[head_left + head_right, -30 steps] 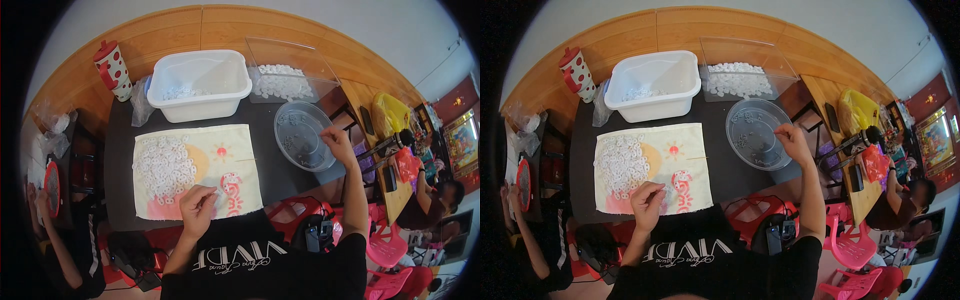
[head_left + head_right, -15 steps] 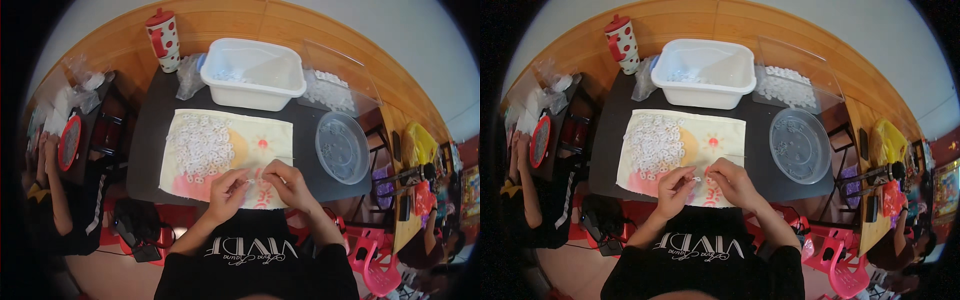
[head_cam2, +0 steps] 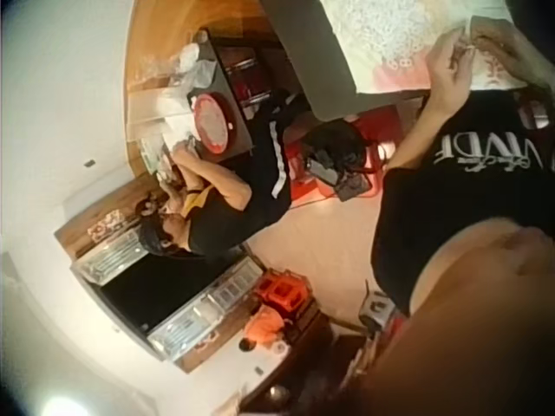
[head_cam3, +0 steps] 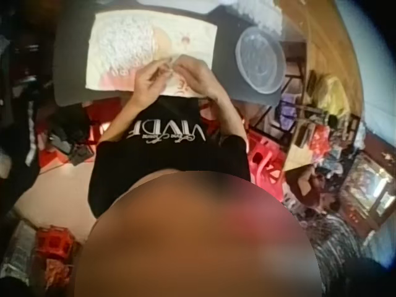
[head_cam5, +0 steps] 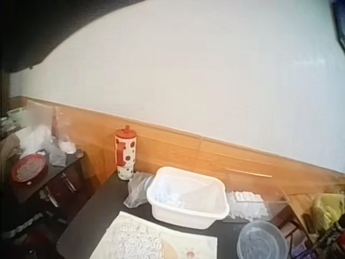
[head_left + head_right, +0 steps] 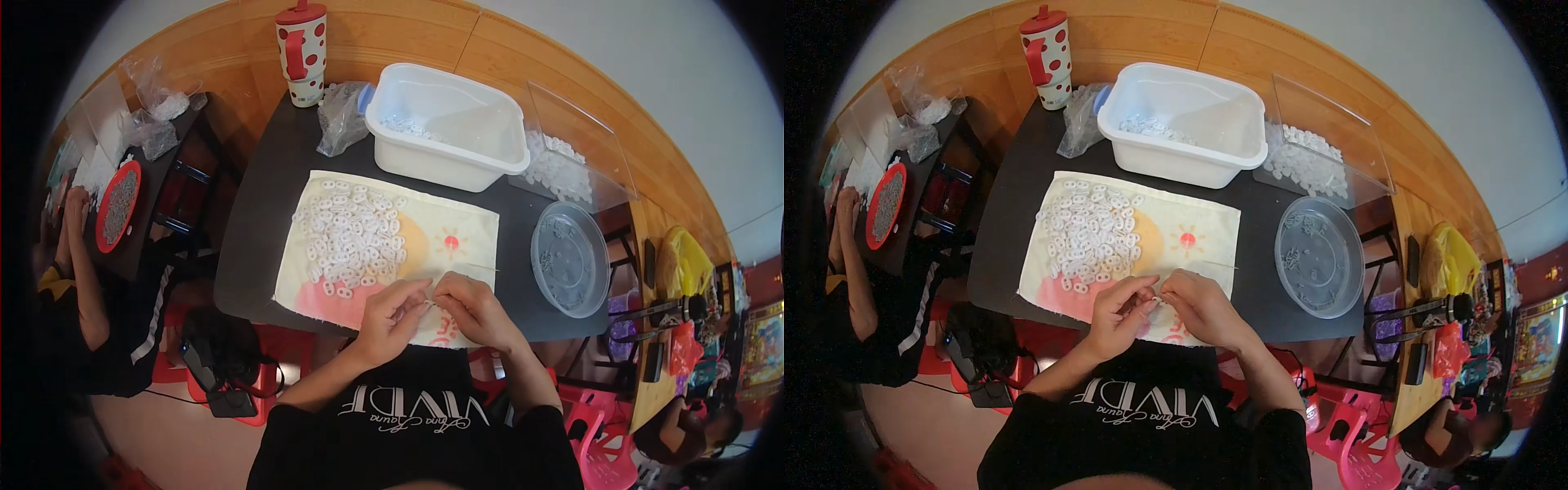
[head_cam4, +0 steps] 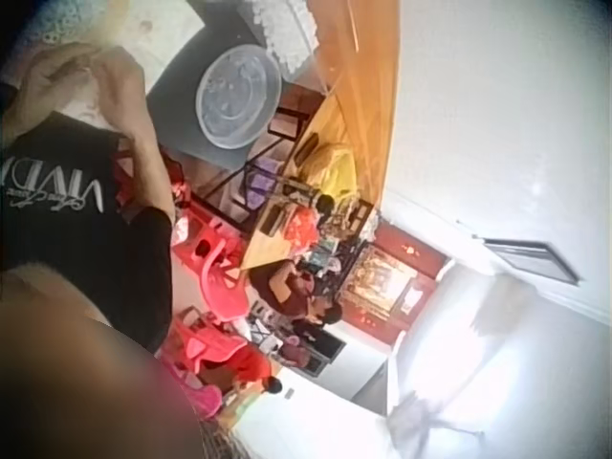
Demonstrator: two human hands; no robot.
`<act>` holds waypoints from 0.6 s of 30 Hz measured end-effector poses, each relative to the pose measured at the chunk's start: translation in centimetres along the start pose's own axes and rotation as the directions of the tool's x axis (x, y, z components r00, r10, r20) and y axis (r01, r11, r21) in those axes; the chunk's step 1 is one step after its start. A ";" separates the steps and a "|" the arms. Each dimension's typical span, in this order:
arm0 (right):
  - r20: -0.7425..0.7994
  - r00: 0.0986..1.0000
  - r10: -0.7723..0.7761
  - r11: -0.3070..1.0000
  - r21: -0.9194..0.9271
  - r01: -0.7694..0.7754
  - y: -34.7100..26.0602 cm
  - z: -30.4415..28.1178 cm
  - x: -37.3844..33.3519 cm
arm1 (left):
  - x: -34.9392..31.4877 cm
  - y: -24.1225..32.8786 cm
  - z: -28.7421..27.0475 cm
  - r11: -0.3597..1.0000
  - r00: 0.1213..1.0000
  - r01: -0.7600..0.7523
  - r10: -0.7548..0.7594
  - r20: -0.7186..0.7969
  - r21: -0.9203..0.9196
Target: Sorting and inspecting small white plastic rings on a table.
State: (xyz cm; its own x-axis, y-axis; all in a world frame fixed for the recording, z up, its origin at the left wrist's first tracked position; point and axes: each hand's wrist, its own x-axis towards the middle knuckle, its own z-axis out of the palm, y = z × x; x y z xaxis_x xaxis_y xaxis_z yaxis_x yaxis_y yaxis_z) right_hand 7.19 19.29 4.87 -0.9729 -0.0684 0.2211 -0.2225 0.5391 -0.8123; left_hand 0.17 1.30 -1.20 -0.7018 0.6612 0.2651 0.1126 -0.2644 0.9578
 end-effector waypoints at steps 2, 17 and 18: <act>0.003 1.000 0.021 1.000 0.011 -0.021 0.0 0.0 0.1 | 0.0 0.0 0.0 1.000 1.000 0.020 -0.020 0.007 -0.009; 0.048 0.998 -0.034 0.998 -0.050 0.037 0.3 -0.2 0.3 | 0.1 -0.1 -0.1 0.996 0.999 -0.047 0.045 0.023 0.078; 0.057 0.998 -0.027 0.998 -0.055 0.030 0.2 -0.3 0.3 | 0.0 -0.2 -0.1 0.996 0.999 -0.048 0.046 0.022 0.078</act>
State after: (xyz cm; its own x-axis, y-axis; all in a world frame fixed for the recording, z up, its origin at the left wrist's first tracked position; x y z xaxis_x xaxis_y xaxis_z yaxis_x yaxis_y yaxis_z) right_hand 6.84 19.62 4.90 -0.9685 -0.1304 0.2123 -0.2481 0.5823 -0.7742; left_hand 0.10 1.33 -1.37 -0.6804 0.6634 0.3113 0.2003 -0.2403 0.9498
